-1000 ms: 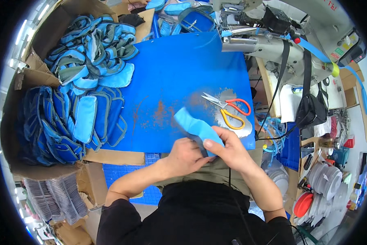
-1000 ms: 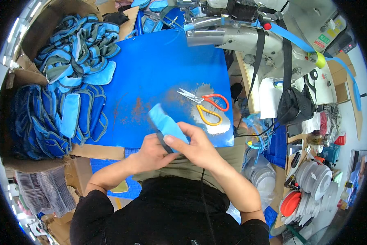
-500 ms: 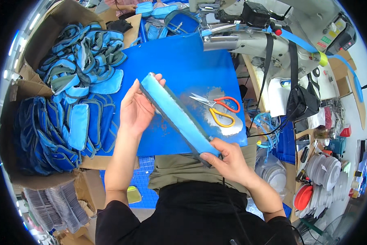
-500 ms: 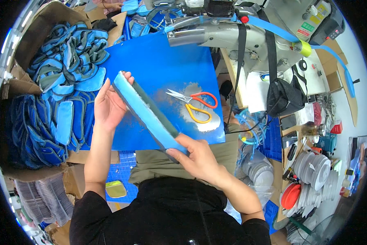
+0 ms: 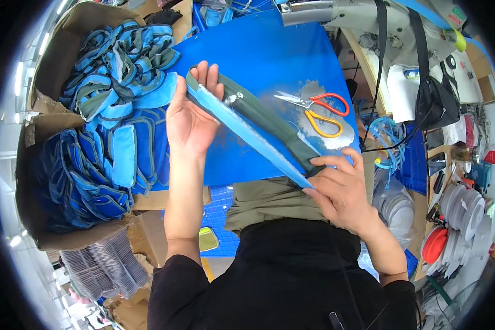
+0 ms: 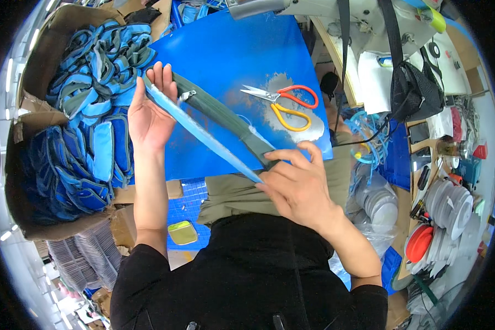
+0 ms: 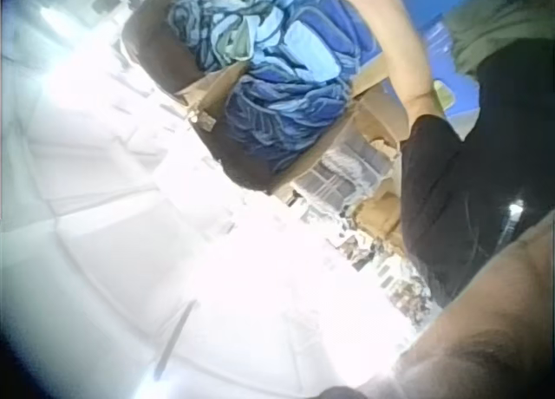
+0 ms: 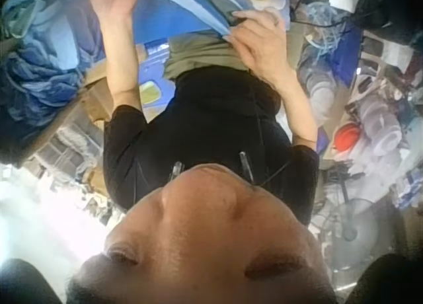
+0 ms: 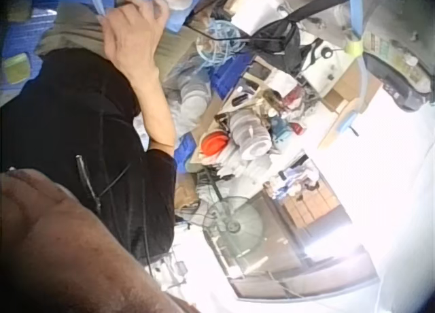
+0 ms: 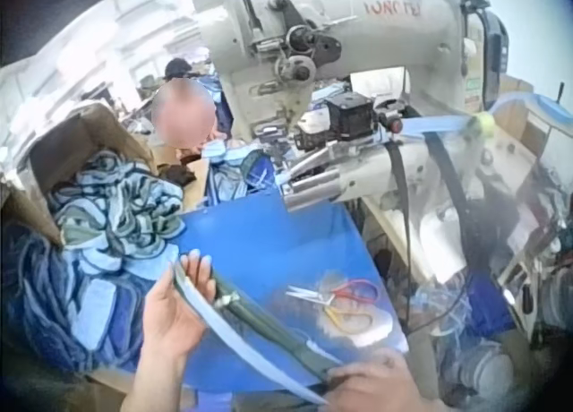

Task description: The person sews blue and green fabric pouches using an industrial sewing machine. They pick up pouches from a pile, align the edges, and feed them through the machine to stitch the seams. After sewing, they trim excess threads with scissors and place the finished pouches on the table.

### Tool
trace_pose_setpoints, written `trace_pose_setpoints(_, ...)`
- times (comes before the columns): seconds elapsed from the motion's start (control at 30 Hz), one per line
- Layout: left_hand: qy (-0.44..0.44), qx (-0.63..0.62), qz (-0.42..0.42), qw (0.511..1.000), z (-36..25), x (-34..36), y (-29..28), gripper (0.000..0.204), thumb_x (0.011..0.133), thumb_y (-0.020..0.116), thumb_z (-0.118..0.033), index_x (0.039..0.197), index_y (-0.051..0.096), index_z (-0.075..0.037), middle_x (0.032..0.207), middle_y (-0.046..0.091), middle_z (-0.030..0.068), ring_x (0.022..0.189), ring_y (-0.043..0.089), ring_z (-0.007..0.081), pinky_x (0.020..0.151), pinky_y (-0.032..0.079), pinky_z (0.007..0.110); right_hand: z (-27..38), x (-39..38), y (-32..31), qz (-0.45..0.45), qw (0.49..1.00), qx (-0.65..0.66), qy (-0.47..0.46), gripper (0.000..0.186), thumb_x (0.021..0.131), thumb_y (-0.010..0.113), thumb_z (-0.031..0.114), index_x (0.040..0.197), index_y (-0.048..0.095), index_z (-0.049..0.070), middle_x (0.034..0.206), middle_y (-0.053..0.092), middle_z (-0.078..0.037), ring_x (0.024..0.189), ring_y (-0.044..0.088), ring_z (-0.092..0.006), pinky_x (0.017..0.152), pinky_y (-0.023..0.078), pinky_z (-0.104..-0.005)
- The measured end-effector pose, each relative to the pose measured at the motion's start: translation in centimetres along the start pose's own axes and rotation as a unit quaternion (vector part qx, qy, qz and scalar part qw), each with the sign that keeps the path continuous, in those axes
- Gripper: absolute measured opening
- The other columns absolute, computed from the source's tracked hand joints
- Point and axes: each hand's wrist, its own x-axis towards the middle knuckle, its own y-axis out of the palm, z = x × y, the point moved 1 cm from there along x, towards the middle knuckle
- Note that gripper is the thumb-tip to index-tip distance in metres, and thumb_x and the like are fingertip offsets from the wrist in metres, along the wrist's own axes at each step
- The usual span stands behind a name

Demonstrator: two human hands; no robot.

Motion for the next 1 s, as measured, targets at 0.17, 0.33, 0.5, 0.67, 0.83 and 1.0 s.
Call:
trace_pose_setpoints(0.17,0.065,0.155,-0.012,0.986,2.6,-0.9,0.4,0.037,0.111,0.048,-0.034,0.127,0.065,-0.005,0.153,0.053,0.0124,0.149,0.041,0.0313,0.119,0.042,0.053,-0.2,0.7,1.0,0.031,0.984,0.125,0.122,0.031,0.085,0.082,0.034,0.104,0.077,0.009,0.103,0.076,-0.005,0.099,0.068,-0.0265,0.113,0.032,-0.0537)
trace_pose_setpoints(0.33,0.090,0.245,0.021,0.965,3.3,-0.3,0.7,0.038,0.111,0.050,-0.032,0.133,0.061,-0.004,0.155,0.051,0.0124,0.149,0.041,0.0332,0.121,0.040,0.052,-0.2,1.2,1.9,-0.017,0.981,0.178,0.079,0.022,0.084,0.083,0.028,0.098,0.076,0.012,0.091,0.074,-0.004,0.092,0.068,-0.0235,0.110,0.035,-0.0529)
trace_pose_setpoints(0.5,0.107,0.232,-0.055,0.965,1.5,-0.2,0.7,0.040,0.109,0.055,-0.026,0.139,0.057,0.001,0.152,0.053,0.0133,0.145,0.046,0.0318,0.120,0.042,0.049,-0.3,0.5,0.3,-0.006,0.994,0.093,0.050,0.017,0.080,0.085,0.019,0.092,0.075,0.012,0.088,0.071,-0.002,0.089,0.066,-0.0214,0.105,0.037,-0.0497)
trace_pose_setpoints(0.67,0.115,0.238,-0.040,0.964,2.6,-0.3,0.7,0.040,0.108,0.056,-0.023,0.139,0.056,0.003,0.149,0.056,0.0134,0.146,0.046,0.0300,0.121,0.042,0.048,-0.9,-0.2,1.4,-0.007,0.990,0.110,0.091,0.015,0.078,0.084,0.016,0.088,0.074,0.012,0.097,0.071,-0.001,0.098,0.064,-0.0212,0.102,0.037,-0.0471)
trace_pose_setpoints(0.83,0.131,0.177,-0.023,0.975,0.5,-0.1,0.7,0.038,0.108,0.056,-0.022,0.136,0.058,0.004,0.148,0.057,0.0137,0.146,0.046,0.0296,0.123,0.039,0.048,-0.6,-0.1,0.5,-0.047,0.997,0.057,0.023,0.013,0.078,0.084,0.018,0.083,0.074,0.012,0.117,0.069,-0.004,0.111,0.063,-0.0259,0.099,0.037,-0.0460)
trace_pose_setpoints(1.0,0.130,0.174,-0.037,0.975,0.4,-0.7,1.4,0.033,0.109,0.052,-0.021,0.128,0.064,0.003,0.148,0.058,0.0139,0.149,0.042,0.0296,0.126,0.032,0.051,-1.4,-0.5,0.0,-0.059,0.996,0.045,0.040,0.013,0.077,0.083,0.017,0.081,0.073,0.011,0.133,0.064,-0.008,0.119,0.059,-0.0304,0.099,0.038,-0.0459)
